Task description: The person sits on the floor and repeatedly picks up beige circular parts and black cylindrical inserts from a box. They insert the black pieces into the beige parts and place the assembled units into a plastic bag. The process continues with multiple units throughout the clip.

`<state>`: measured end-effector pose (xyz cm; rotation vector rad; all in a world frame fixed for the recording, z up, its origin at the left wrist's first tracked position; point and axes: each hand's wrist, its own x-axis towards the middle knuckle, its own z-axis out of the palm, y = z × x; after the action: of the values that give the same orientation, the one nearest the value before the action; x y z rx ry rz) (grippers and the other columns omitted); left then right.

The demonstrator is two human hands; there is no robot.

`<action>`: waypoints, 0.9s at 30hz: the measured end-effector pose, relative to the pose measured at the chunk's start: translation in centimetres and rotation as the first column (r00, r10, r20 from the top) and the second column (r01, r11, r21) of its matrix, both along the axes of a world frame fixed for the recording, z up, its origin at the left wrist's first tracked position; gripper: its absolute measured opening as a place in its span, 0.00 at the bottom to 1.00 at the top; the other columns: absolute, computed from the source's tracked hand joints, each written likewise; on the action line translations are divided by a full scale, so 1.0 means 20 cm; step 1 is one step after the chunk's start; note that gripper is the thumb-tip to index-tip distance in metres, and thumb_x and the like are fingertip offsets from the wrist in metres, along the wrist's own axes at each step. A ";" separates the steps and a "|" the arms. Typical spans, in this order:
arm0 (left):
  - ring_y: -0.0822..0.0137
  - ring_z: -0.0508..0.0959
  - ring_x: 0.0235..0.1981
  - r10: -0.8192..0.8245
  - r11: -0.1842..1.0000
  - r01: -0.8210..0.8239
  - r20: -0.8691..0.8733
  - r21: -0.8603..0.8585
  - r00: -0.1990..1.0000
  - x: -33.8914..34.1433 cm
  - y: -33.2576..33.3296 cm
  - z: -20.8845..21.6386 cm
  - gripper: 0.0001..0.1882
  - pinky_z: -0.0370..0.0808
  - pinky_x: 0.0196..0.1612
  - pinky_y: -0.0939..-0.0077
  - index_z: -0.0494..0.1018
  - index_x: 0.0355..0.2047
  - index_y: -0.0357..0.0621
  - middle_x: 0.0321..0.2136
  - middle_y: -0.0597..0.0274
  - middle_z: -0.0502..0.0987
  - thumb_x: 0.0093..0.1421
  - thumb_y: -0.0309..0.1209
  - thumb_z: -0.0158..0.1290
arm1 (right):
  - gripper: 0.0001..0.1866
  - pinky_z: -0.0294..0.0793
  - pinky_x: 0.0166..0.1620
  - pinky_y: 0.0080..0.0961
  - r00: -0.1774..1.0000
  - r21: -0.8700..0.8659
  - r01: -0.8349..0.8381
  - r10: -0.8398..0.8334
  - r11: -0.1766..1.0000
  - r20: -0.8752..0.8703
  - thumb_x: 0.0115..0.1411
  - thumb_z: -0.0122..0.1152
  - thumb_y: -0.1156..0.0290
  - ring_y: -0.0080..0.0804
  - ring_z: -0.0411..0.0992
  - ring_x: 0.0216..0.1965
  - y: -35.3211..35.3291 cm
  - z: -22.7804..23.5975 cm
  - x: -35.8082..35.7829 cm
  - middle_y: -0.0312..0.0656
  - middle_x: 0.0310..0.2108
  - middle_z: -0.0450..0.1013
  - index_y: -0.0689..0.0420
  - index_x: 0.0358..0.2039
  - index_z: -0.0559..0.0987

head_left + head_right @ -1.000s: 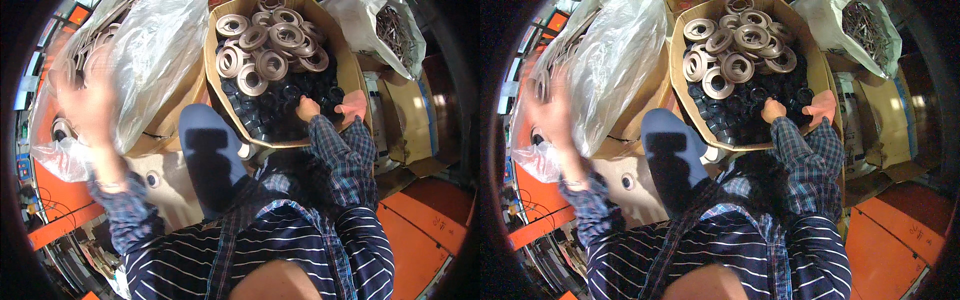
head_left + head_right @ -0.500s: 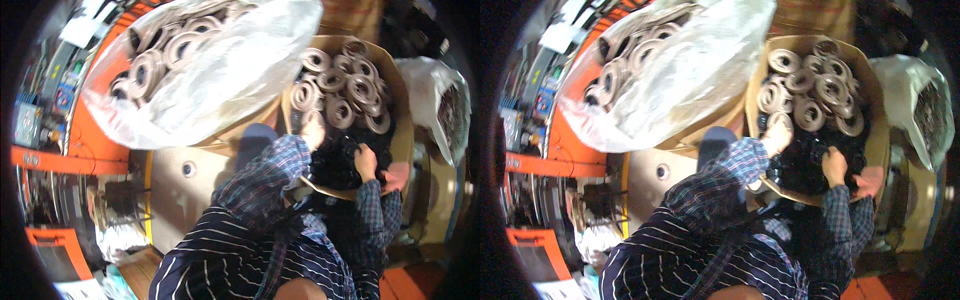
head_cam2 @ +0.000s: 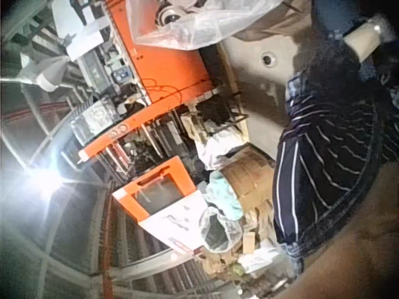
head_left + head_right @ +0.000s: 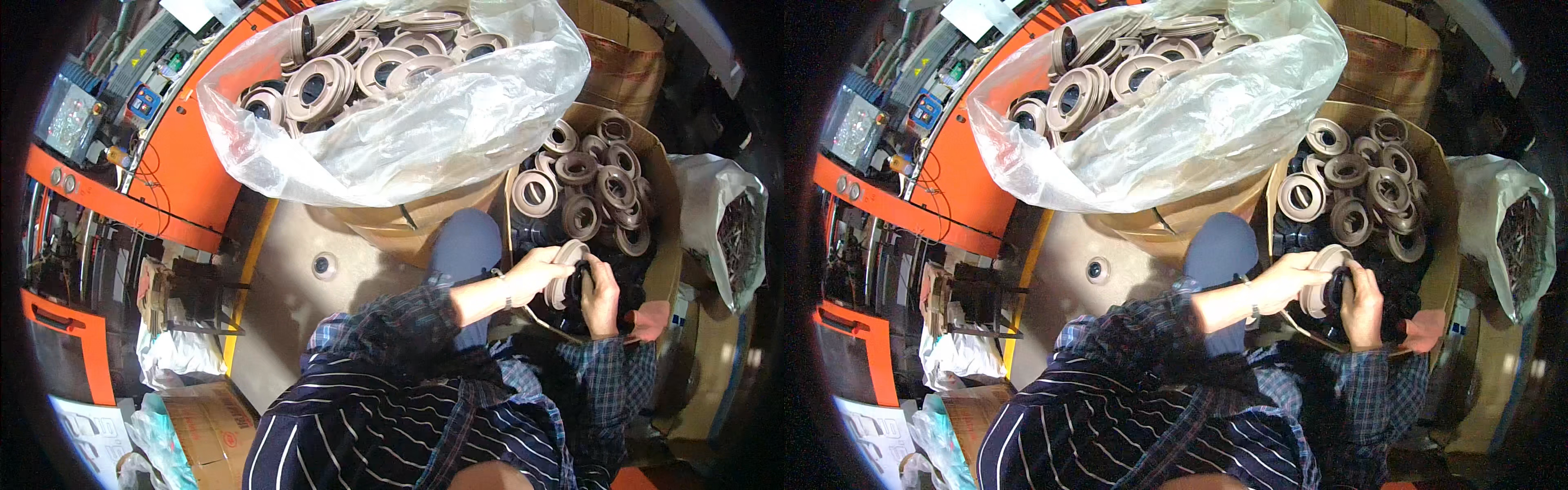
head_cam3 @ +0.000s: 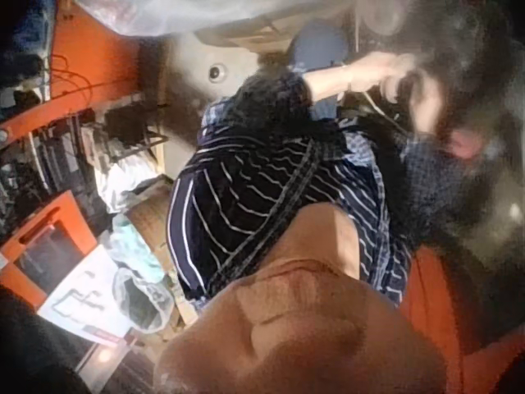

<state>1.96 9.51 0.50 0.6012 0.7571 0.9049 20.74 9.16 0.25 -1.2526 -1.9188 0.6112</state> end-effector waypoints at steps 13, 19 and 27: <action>0.69 0.78 0.47 0.012 0.994 -0.027 0.144 0.102 0.989 -0.11 -0.20 0.17 0.21 0.76 0.50 0.74 0.66 0.58 0.31 0.47 0.57 0.77 0.65 0.25 0.50 | 0.34 0.76 0.39 0.23 0.996 0.013 -0.092 0.092 0.996 -0.013 0.46 0.76 0.67 0.25 0.75 0.35 -0.12 0.10 -0.02 0.45 0.38 0.75 0.62 0.53 0.71; 0.69 0.79 0.45 0.124 0.919 0.077 -0.468 0.386 0.875 0.05 -0.27 0.10 0.24 0.75 0.50 0.74 0.67 0.59 0.36 0.42 0.54 0.79 0.62 0.26 0.56 | 0.22 0.75 0.26 0.20 0.769 -0.614 -0.102 -0.330 0.783 -0.547 0.62 0.63 0.57 0.21 0.76 0.27 -0.14 0.05 -0.07 0.35 0.30 0.75 0.60 0.49 0.73; 0.76 0.75 0.44 0.184 0.925 -0.160 -0.040 0.344 0.982 -0.01 -0.23 0.06 0.22 0.72 0.50 0.79 0.66 0.58 0.34 0.44 0.62 0.77 0.64 0.25 0.54 | 0.32 0.79 0.36 0.31 0.951 -0.387 0.048 -0.161 0.921 -0.265 0.53 0.71 0.53 0.33 0.78 0.31 -0.12 0.10 0.05 0.47 0.36 0.77 0.63 0.49 0.73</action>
<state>1.78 4.93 1.77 0.8855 0.7303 1.1958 21.66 6.86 2.24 -1.3992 -1.5203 1.0829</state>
